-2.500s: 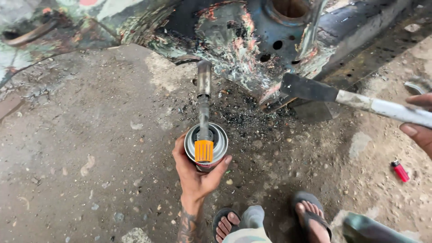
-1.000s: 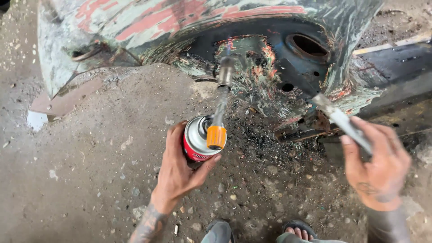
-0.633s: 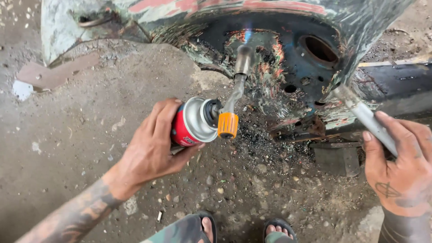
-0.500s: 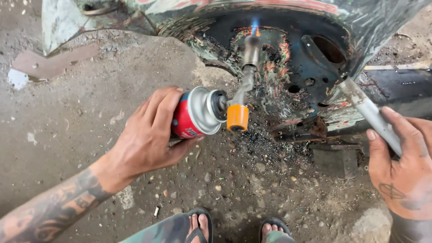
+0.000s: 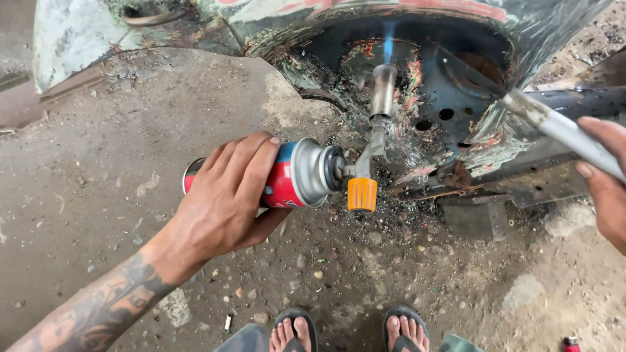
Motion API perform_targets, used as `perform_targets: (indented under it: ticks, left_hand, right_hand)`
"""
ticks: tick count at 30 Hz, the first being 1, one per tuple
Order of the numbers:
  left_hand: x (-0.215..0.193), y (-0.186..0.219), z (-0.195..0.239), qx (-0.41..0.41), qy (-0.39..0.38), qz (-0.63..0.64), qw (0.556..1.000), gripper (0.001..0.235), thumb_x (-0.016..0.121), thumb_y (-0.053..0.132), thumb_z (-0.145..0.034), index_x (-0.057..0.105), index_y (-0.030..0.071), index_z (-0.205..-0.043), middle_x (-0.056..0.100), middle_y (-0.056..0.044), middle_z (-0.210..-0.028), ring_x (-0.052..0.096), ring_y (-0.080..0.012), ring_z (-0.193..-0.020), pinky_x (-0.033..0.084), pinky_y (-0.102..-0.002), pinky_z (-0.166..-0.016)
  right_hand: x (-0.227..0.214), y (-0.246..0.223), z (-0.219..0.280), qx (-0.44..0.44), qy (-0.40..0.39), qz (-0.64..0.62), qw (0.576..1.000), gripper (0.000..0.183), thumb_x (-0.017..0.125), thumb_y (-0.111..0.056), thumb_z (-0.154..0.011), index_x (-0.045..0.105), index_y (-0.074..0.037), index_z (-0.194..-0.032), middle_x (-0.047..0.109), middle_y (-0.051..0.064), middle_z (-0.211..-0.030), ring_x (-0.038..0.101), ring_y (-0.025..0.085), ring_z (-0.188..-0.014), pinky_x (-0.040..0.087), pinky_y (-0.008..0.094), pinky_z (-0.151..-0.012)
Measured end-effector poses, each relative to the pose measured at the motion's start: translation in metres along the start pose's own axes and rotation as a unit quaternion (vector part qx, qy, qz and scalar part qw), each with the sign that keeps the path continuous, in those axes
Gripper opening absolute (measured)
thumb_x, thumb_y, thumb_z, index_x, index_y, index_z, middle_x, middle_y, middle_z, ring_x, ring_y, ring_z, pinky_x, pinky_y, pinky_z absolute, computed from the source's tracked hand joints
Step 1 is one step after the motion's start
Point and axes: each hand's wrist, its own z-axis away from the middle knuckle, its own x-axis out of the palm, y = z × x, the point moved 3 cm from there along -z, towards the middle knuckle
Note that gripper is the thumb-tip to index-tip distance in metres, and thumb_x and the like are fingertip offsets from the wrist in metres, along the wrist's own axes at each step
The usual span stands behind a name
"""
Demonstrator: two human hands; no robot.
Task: The person uses a handheld blowtorch to apply heat to a section of a large metal object. They hold the torch steadily and move it along the surface, causing visible flames and glowing spots on the metal.
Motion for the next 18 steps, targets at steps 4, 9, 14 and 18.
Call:
perform_targets:
  ticks: [4, 9, 14, 18]
  left_hand:
    - [0.007, -0.001, 0.003, 0.010, -0.003, 0.004, 1.000, 0.083, 0.079, 0.037, -0.085, 0.039, -0.008, -0.143, 0.057, -0.029, -0.135, 0.062, -0.0441, -0.118, 0.054, -0.055, -0.096]
    - [0.008, 0.003, 0.002, 0.004, -0.013, 0.015, 1.000, 0.087, 0.081, 0.036, -0.082, 0.039, -0.008, -0.144, 0.056, -0.029, -0.138, 0.061, -0.0442, -0.123, 0.052, -0.055, -0.101]
    - [0.009, 0.006, -0.001, 0.006, -0.002, 0.032, 0.999, 0.090, 0.085, 0.034, -0.078, 0.039, -0.007, -0.144, 0.055, -0.028, -0.138, 0.061, -0.0444, -0.122, 0.052, -0.054, -0.099]
    - [0.011, 0.003, -0.002, -0.007, 0.010, 0.049, 0.999, 0.084, 0.082, 0.033, -0.083, 0.039, -0.005, -0.143, 0.056, -0.029, -0.136, 0.062, -0.0457, -0.121, 0.053, -0.057, -0.098]
  right_hand:
    - [0.002, -0.030, -0.010, -0.026, 0.003, 0.104, 0.994, 0.054, 0.059, 0.006, -0.105, 0.056, 0.013, -0.158, 0.056, 0.038, -0.140, 0.053, 0.048, -0.123, 0.039, 0.052, -0.112]
    - [0.009, -0.055, -0.003, -0.011, 0.020, 0.102, 0.995, 0.051, 0.058, 0.000, -0.109, 0.057, 0.016, -0.157, 0.056, 0.036, -0.133, 0.050, 0.047, -0.120, 0.038, 0.052, -0.110]
    - [0.005, -0.044, 0.011, 0.074, 0.017, -0.025, 0.997, 0.054, 0.045, -0.003, -0.113, 0.045, 0.015, -0.164, 0.053, 0.032, -0.147, 0.051, 0.040, -0.121, 0.038, 0.044, -0.101]
    - [0.005, -0.040, 0.024, 0.166, 0.001, -0.061, 0.984, 0.053, 0.047, -0.006, -0.115, 0.045, 0.012, -0.164, 0.053, 0.023, -0.112, 0.051, 0.030, -0.077, 0.042, 0.040, -0.072]
